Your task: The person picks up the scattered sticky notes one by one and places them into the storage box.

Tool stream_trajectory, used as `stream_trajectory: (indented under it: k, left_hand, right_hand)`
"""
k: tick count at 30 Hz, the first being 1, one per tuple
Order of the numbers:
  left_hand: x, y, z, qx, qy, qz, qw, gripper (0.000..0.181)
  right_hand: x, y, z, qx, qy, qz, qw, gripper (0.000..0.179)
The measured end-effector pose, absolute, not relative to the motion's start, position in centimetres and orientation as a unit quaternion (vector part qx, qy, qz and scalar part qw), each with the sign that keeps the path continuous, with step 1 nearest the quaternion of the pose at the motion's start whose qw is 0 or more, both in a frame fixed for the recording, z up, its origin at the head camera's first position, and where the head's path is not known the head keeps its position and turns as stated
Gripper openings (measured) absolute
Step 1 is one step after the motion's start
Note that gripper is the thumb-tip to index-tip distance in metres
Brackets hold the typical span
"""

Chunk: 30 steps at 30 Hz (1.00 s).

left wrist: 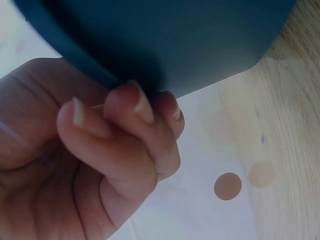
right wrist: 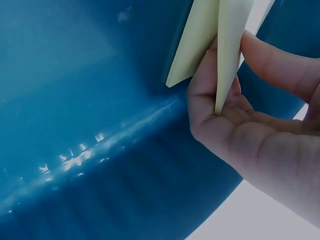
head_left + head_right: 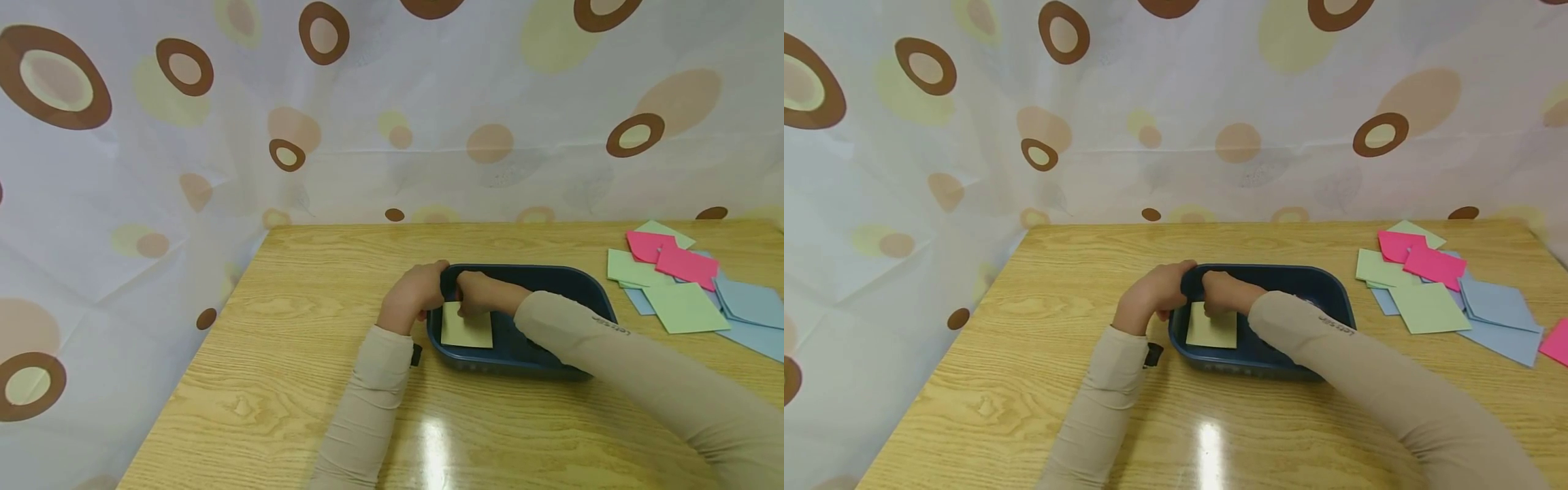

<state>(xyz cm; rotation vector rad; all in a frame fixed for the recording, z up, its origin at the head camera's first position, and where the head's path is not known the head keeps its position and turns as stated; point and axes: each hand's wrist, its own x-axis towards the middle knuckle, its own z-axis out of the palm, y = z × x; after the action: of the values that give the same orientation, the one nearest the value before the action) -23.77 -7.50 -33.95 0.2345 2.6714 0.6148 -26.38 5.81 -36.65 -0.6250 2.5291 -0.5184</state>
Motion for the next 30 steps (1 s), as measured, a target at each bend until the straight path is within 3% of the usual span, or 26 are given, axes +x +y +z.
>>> stream_trajectory:
  k: [12, 19, 30]
  left_hand:
    - [-23.7, -7.5, -33.7, 0.081, 0.952, 0.217, 0.202, 0.05]
    - [-23.5, -7.5, -33.5, 0.083, 0.952, 0.214, 0.202, 0.053]
    - [-23.6, -7.6, -33.6, 0.092, 0.953, 0.213, 0.195, 0.049]
  right_hand:
    - [-26.3, 5.6, -36.7, -0.254, 0.926, -0.158, 0.229, 0.018]
    - [-25.6, 5.3, -36.7, -0.269, 0.932, -0.142, 0.199, 0.036]
    - [-24.7, 4.7, -36.3, -0.272, 0.946, -0.097, 0.147, 0.017]
